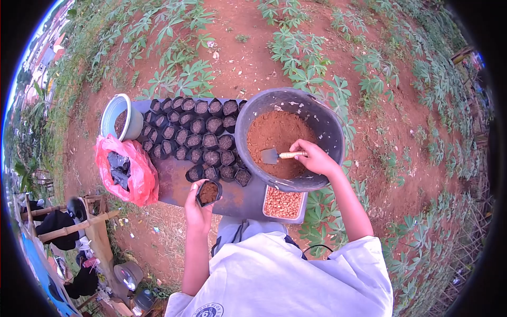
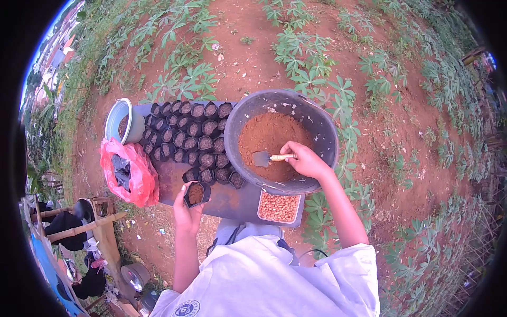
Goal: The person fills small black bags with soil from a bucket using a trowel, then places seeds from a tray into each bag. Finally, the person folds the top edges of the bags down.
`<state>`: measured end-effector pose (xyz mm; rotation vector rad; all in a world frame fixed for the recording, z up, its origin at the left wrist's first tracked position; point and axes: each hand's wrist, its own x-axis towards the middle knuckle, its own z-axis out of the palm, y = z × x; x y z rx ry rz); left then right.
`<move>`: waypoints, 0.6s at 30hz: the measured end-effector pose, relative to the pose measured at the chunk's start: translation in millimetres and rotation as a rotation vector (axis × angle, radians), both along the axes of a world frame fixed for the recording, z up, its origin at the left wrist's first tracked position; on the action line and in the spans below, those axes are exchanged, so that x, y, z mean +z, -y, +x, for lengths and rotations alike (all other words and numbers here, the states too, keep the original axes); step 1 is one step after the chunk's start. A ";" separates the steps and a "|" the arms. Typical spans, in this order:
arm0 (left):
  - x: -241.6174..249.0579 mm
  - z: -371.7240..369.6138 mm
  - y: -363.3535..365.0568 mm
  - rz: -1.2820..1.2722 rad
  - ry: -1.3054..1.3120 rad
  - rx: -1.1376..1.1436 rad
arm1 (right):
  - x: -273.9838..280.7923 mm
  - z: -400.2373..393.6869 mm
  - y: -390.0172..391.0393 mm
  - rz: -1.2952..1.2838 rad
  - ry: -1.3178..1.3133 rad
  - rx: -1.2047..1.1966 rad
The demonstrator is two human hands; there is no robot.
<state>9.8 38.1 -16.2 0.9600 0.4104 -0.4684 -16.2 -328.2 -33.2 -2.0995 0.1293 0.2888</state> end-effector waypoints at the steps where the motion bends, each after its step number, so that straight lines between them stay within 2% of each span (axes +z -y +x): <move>1: 0.2 1.4 2.7 -0.004 0.006 -0.018 | 0.4 -0.1 -0.9 0.038 -0.056 0.000; 8: 8.2 5.0 16.4 -0.039 0.032 -0.075 | -1.8 0.5 5.7 0.109 -0.049 0.012; 18: 6.2 -3.3 3.1 0.001 0.009 -0.007 | -10.2 1.7 6.8 0.158 -0.057 -0.001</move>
